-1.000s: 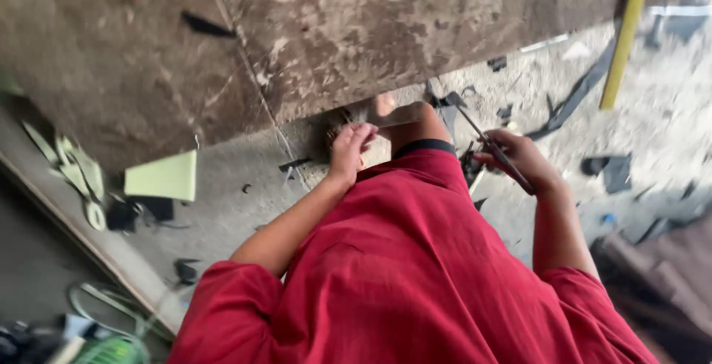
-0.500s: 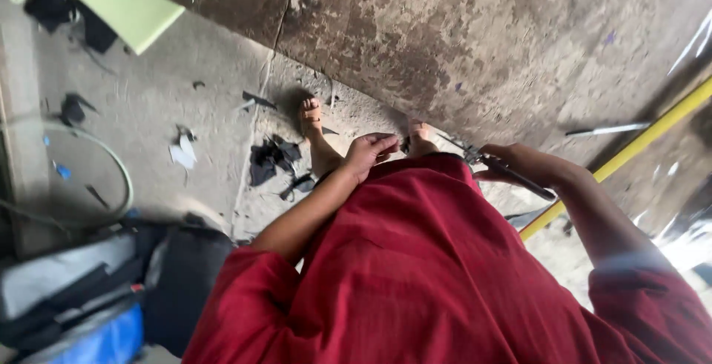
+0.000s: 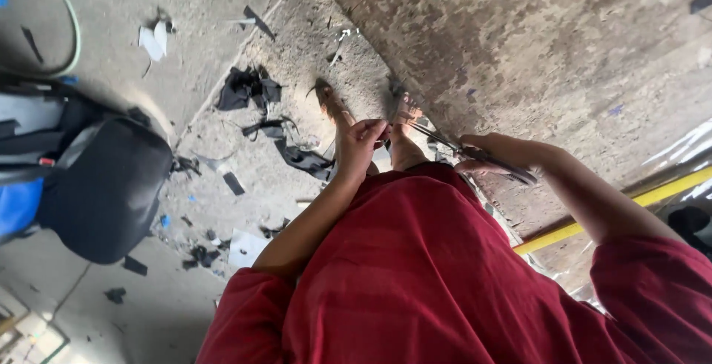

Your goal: Marking a pattern on a plastic sheet and cutting foam material using scissors

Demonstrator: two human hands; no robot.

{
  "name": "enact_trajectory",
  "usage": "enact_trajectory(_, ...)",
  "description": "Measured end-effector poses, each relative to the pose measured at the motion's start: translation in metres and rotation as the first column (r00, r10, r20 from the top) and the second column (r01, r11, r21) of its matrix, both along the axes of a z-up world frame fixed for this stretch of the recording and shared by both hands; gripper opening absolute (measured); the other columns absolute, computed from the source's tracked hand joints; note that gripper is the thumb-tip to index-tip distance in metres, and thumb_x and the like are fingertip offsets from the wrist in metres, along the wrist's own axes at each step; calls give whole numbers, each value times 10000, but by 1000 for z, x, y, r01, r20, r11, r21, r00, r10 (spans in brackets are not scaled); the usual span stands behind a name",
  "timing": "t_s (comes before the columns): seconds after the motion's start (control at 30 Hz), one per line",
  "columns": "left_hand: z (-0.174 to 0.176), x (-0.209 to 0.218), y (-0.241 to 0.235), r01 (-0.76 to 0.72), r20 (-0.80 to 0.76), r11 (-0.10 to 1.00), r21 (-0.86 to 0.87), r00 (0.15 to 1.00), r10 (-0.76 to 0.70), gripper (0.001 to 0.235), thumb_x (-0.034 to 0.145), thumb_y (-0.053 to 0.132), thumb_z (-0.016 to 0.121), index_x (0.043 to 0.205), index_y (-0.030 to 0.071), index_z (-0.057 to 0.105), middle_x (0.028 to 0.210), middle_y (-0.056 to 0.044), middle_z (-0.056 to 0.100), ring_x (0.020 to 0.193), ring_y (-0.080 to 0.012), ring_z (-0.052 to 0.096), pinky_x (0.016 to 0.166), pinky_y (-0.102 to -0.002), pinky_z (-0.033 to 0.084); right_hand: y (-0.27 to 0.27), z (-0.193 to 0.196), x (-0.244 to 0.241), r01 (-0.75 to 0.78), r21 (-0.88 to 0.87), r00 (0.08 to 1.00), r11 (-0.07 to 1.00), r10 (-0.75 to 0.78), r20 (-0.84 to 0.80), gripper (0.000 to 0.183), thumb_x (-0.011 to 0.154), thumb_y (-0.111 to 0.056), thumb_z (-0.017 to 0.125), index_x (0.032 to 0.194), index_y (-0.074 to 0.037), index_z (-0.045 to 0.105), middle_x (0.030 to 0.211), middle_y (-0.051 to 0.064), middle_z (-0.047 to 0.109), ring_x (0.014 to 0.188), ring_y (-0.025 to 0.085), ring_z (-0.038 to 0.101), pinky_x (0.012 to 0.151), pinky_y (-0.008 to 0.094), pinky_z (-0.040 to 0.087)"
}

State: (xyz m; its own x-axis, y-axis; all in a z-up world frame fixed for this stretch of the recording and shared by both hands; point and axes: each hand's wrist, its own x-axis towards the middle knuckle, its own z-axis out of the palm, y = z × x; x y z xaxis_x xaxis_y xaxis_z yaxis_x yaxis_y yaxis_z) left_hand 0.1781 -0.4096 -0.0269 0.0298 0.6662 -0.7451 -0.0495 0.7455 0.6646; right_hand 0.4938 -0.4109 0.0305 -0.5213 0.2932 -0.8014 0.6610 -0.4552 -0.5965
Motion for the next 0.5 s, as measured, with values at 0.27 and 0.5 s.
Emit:
enact_trajectory(0.27,-3,-5,2,-28,21,1000,-1,999,28,179,957,285,748,1043,129,759,911,-35,785,794,-93,745,711,-229,584,38,2,6,-91,-143,992,986,103,74,552,916,-519,692,1310,-145,594,702,40,590,658,231,627,745,367,580)
enact_trajectory(0.5,-14,-6,-6,-48,25,999,22,999,47,188,962,280,750,1043,110,754,907,-48,783,801,-100,744,713,-236,599,47,-2,6,-220,-59,963,974,227,149,532,898,-538,715,1238,-152,578,723,141,640,722,335,675,786,466,546)
